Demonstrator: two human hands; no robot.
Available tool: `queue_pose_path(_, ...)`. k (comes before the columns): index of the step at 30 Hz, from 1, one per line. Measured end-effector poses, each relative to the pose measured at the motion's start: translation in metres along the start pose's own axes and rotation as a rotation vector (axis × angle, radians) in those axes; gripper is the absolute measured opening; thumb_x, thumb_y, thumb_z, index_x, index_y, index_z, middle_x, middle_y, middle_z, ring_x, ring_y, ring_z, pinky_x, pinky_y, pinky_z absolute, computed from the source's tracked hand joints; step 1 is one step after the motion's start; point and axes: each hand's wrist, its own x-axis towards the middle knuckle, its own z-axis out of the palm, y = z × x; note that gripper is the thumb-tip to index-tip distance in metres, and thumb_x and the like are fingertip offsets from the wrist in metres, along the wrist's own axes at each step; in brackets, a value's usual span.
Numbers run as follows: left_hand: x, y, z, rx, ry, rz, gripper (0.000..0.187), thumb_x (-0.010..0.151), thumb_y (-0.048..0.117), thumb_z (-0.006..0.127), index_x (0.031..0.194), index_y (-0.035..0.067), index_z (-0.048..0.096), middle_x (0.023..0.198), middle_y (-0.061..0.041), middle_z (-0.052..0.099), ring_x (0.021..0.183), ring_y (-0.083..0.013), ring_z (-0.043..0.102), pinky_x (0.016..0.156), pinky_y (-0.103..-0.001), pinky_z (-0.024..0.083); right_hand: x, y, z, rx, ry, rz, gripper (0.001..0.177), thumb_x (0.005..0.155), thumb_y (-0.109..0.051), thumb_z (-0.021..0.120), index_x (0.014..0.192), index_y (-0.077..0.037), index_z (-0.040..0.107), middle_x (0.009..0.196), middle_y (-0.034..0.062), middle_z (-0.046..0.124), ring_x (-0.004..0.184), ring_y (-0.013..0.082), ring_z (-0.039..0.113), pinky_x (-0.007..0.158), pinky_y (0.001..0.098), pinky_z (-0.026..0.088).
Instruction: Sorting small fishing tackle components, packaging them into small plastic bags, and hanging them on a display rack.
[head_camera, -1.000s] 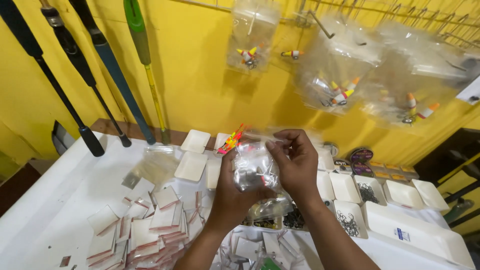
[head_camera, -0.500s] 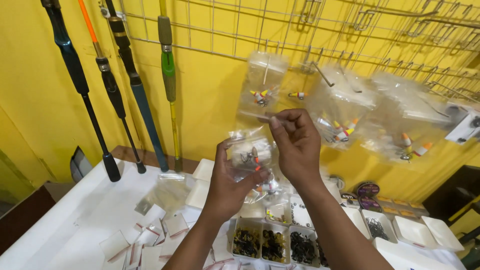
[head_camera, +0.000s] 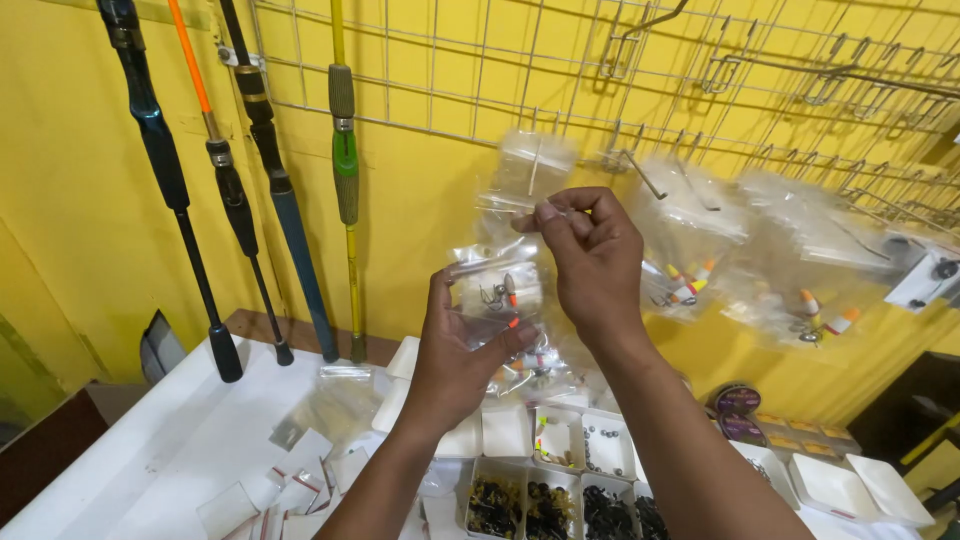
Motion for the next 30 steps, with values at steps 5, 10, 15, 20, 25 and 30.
queue_pose_path(5, -0.006, 0.009, 0.003, 0.033, -0.006, -0.046, 0.076, 0.077, 0.005, 0.088, 0.139, 0.01, 0.044, 0.119, -0.02, 0.073, 0.109, -0.0312, 0.071, 0.098, -0.047, 0.059, 0.003, 0.001, 0.003, -0.027, 0.033, 0.037, 0.011, 0.1, -0.014, 0.068, 0.106, -0.008, 0.061, 0.078, 0.0076, 0.074, 0.071, 0.0047, 0.052, 0.071, 0.0191, 0.04)
queue_pose_path(10, -0.008, 0.003, -0.004, 0.075, -0.004, -0.161, 0.076, 0.078, 0.008, 0.087, 0.14, 0.013, 0.043, 0.119, -0.018, 0.072, 0.11, -0.0277, 0.069, 0.095, -0.045, 0.06, 0.018, 0.018, -0.001, -0.082, 0.06, 0.026, 0.011, 0.101, -0.012, 0.067, 0.11, -0.008, 0.063, 0.081, 0.0081, 0.073, 0.07, 0.0069, 0.054, 0.069, 0.0214, 0.043)
queue_pose_path(15, -0.02, -0.016, -0.012, 0.128, -0.026, -0.29, 0.078, 0.078, 0.005, 0.087, 0.142, 0.012, 0.043, 0.118, -0.019, 0.072, 0.108, -0.0292, 0.071, 0.092, -0.047, 0.062, 0.029, 0.038, -0.006, -0.175, 0.07, -0.068, 0.013, 0.103, -0.01, 0.064, 0.115, -0.006, 0.061, 0.09, 0.0102, 0.075, 0.083, 0.0125, 0.068, 0.08, 0.0263, 0.052)
queue_pose_path(20, -0.03, -0.036, -0.024, 0.118, -0.1, -0.298, 0.08, 0.078, 0.005, 0.088, 0.143, 0.012, 0.042, 0.117, -0.019, 0.073, 0.107, -0.0273, 0.072, 0.092, -0.044, 0.063, 0.032, 0.054, -0.012, -0.261, 0.063, -0.082, 0.019, 0.103, -0.008, 0.063, 0.121, -0.005, 0.056, 0.102, 0.0173, 0.074, 0.096, 0.022, 0.072, 0.089, 0.0373, 0.055)
queue_pose_path(25, -0.042, -0.033, -0.022, 0.109, -0.147, -0.261, 0.081, 0.078, 0.01, 0.088, 0.144, 0.012, 0.042, 0.119, -0.019, 0.072, 0.106, -0.0264, 0.071, 0.092, -0.044, 0.063, 0.0, 0.054, -0.021, -0.409, -0.04, 0.031, 0.046, 0.1, -0.015, 0.068, 0.135, -0.004, 0.04, 0.13, 0.0227, 0.068, 0.126, 0.0347, 0.064, 0.1, 0.0478, 0.051)
queue_pose_path(30, -0.05, -0.029, -0.021, 0.045, -0.163, -0.227, 0.078, 0.08, 0.011, 0.088, 0.143, 0.013, 0.043, 0.121, -0.017, 0.072, 0.109, -0.0251, 0.072, 0.091, -0.043, 0.064, -0.056, 0.046, -0.029, -0.369, -0.15, 0.225, 0.055, 0.098, -0.024, 0.069, 0.138, 0.0, 0.039, 0.135, 0.024, 0.065, 0.135, 0.0378, 0.059, 0.111, 0.0533, 0.043)
